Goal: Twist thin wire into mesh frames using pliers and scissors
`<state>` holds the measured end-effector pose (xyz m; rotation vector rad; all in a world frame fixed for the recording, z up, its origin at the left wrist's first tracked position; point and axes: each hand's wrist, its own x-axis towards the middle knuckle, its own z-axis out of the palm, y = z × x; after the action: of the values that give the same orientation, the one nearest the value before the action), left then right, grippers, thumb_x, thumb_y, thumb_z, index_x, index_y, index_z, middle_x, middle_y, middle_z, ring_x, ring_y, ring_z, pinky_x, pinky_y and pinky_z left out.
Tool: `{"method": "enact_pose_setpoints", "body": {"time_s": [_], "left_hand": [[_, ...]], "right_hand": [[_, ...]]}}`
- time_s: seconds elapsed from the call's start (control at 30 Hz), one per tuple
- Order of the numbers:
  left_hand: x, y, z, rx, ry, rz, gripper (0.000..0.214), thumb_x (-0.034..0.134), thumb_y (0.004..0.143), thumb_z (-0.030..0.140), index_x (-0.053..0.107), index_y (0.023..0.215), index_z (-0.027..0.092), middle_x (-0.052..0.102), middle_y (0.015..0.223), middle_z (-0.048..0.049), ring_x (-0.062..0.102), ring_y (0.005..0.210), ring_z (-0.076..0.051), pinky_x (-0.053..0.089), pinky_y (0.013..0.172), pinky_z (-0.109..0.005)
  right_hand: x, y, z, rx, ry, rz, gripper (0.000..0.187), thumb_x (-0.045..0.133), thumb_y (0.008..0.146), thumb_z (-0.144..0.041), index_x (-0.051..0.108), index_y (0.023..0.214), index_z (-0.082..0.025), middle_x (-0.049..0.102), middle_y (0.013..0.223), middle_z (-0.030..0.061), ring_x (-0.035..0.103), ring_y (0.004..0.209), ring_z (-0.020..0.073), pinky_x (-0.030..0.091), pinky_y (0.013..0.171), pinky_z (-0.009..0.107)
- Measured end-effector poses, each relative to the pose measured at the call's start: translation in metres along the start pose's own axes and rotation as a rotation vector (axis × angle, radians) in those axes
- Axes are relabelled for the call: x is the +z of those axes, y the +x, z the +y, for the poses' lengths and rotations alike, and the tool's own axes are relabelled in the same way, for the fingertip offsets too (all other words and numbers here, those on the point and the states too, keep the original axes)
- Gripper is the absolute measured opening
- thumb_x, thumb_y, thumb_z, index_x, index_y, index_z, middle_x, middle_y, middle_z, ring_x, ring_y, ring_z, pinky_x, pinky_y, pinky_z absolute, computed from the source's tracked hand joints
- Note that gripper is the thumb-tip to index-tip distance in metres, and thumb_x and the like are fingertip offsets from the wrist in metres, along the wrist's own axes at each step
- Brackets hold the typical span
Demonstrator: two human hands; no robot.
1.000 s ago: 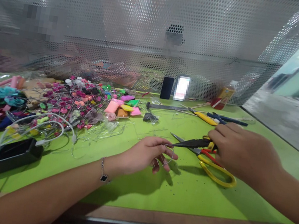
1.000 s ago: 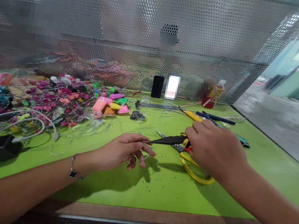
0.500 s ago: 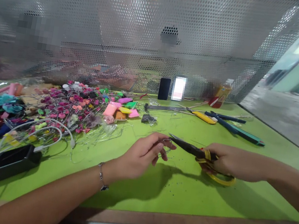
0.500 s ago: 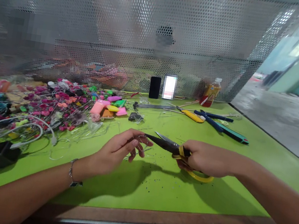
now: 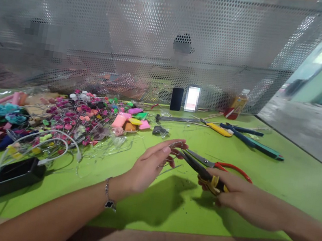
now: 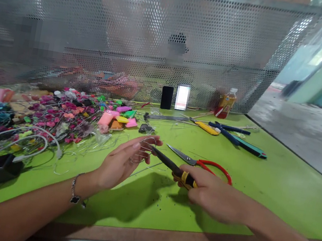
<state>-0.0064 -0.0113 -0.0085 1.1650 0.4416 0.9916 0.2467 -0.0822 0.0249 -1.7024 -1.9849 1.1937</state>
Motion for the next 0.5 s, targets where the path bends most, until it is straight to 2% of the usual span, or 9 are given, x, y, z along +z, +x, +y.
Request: {"method": "enact_pose_setpoints", "body": {"time_s": [0.13, 0.27, 0.4, 0.5], "left_hand": [[0.002, -0.003, 0.001, -0.003, -0.035, -0.039, 0.034, 0.068, 0.098, 0.040, 0.079, 0.127, 0.025, 0.072, 0.133, -0.0124, 0.063, 0.113, -0.024, 0.047, 0.084, -0.031], [0.001, -0.006, -0.001, -0.023, 0.011, -0.085, 0.036, 0.067, 0.099, 0.041, 0.076, 0.132, 0.028, 0.068, 0.140, -0.0109, 0.059, 0.121, -0.025, 0.045, 0.089, -0.032], [-0.001, -0.007, -0.004, 0.001, 0.074, -0.119, 0.041, 0.062, 0.102, 0.044, 0.072, 0.138, 0.029, 0.062, 0.148, -0.0104, 0.056, 0.126, -0.026, 0.044, 0.092, -0.033], [-0.002, -0.006, 0.000, -0.015, 0.099, -0.125, 0.044, 0.058, 0.102, 0.051, 0.073, 0.136, 0.027, 0.064, 0.145, -0.0121, 0.057, 0.122, -0.027, 0.045, 0.090, -0.034]], "right_hand": [[0.009, 0.004, -0.009, 0.023, 0.161, -0.039, 0.042, 0.056, 0.070, -0.022, 0.065, 0.111, -0.024, 0.069, 0.101, 0.0037, 0.064, 0.096, 0.0270, 0.053, 0.081, 0.035], [0.013, 0.010, -0.012, -0.023, 0.200, -0.014, 0.041, 0.058, 0.068, -0.019, 0.065, 0.108, -0.024, 0.067, 0.095, 0.0022, 0.060, 0.090, 0.0243, 0.050, 0.074, 0.032], [0.016, 0.014, -0.014, -0.048, 0.245, 0.005, 0.026, 0.061, 0.070, -0.020, 0.062, 0.096, -0.024, 0.063, 0.086, 0.0012, 0.056, 0.078, 0.0212, 0.045, 0.063, 0.029], [0.017, 0.014, -0.018, -0.072, 0.209, 0.020, 0.019, 0.058, 0.065, -0.019, 0.056, 0.083, -0.024, 0.056, 0.078, -0.0003, 0.050, 0.072, 0.0193, 0.041, 0.060, 0.029]]}}
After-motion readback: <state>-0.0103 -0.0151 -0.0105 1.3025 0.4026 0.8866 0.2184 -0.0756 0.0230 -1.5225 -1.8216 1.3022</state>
